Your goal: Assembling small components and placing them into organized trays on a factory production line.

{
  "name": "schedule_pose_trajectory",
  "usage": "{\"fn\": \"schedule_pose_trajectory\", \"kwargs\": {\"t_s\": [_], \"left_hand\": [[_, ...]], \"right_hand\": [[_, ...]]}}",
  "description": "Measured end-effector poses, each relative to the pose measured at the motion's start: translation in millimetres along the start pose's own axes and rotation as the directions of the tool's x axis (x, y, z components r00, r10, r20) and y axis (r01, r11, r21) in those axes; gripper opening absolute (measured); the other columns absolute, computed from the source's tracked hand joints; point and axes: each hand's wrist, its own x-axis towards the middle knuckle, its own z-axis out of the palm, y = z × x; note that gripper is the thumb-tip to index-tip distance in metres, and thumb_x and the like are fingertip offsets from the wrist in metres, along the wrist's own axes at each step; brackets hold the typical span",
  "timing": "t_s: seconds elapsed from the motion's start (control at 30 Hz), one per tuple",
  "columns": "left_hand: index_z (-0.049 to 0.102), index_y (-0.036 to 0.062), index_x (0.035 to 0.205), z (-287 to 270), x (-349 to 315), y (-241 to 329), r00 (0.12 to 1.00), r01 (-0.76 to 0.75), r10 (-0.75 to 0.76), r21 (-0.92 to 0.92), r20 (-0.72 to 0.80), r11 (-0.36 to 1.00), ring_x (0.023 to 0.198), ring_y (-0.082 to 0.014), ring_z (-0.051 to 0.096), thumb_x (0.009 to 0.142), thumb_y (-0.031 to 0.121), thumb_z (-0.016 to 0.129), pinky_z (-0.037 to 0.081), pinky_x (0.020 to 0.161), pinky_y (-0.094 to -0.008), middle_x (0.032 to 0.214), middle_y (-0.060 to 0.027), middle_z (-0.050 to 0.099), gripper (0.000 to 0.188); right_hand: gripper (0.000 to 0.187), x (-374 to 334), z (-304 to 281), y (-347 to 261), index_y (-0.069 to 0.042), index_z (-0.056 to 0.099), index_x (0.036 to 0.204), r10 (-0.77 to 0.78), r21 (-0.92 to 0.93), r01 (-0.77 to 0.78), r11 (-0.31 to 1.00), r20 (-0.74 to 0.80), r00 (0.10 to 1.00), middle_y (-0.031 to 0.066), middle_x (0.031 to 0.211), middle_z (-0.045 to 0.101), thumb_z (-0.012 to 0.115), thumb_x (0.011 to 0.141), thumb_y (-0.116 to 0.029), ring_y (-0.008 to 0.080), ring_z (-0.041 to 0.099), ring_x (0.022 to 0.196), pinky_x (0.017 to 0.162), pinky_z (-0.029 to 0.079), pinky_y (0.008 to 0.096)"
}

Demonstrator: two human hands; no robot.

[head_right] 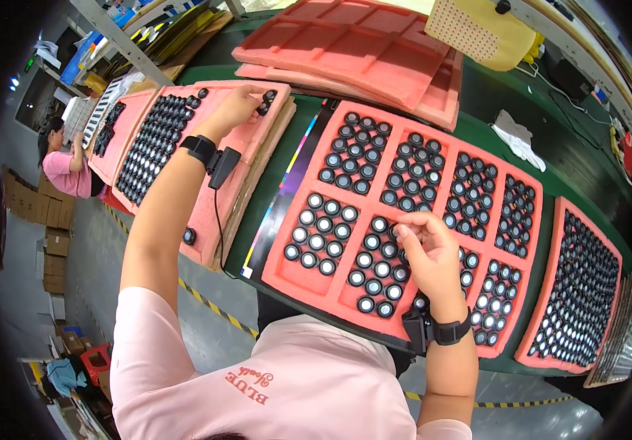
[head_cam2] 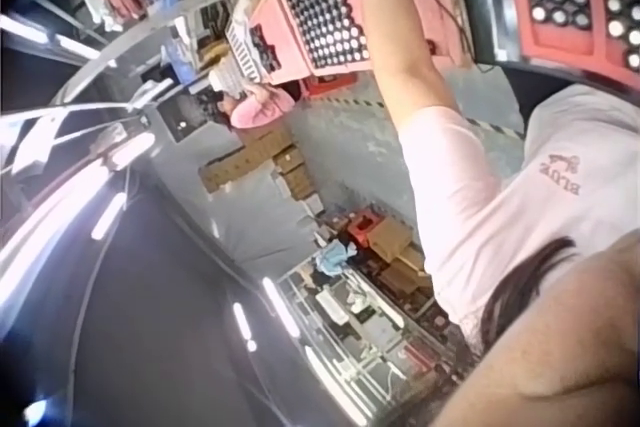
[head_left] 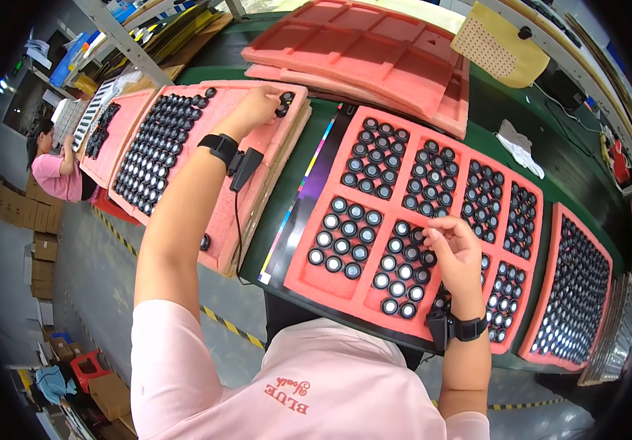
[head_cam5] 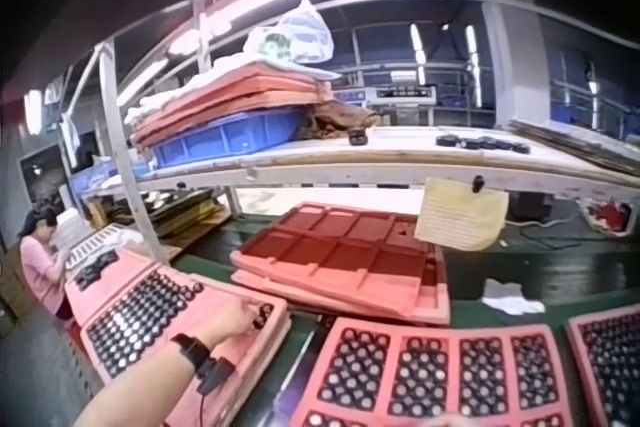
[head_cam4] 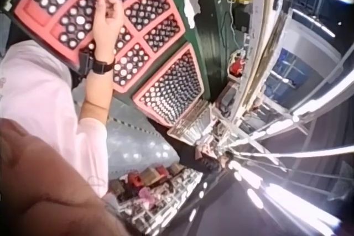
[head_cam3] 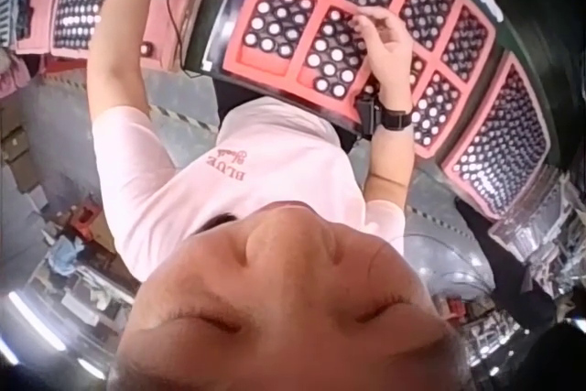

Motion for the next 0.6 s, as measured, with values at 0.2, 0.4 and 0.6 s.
{"fn": "schedule_pose_trajectory", "kwargs": {"t_s": [0.2,0.4,0.6], "left_hand": [[0.062,-0.0024,0.106,-1,-15,-16,0.896,-0.394,0.437,0.314,-0.077,0.864,0.078,-0.0167,0.064,0.083,0.010,0.057,0.051,0.069,-0.0278,0.087,-0.0133,0.065,0.026],[0.062,0.0016,0.098,31,-155,78,0.843,-0.511,0.452,0.172,0.292,0.842,0.077,-0.0263,0.061,0.082,0.010,0.062,0.049,0.067,-0.0348,0.088,-0.0122,0.060,0.018],[0.062,0.0047,0.092,43,-242,66,0.640,-0.756,0.629,0.216,0.440,0.618,0.077,-0.0261,0.059,0.076,0.009,0.070,0.049,0.068,-0.0352,0.087,-0.0087,0.059,0.018]], "right_hand": [[0.013,5,4,1,0.002,0.060,0.102,0.000,-0.007,0.000,1.000,0.042,0.999,0.0048,0.090,0.063,0.056,0.091,-0.002,0.0094,0.058,0.081,0.073,0.048,0.0230],[0.010,3,1,1,0.001,0.061,0.099,0.043,-0.066,-0.040,0.997,0.048,0.998,0.0041,0.090,0.063,0.058,0.090,-0.003,0.0092,0.058,0.079,0.072,0.048,0.0229],[0.008,-6,18,-36,0.000,0.063,0.093,0.045,-0.422,0.041,0.906,0.190,0.981,0.0047,0.085,0.063,0.062,0.085,-0.002,0.0116,0.059,0.075,0.069,0.047,0.0246]]}}
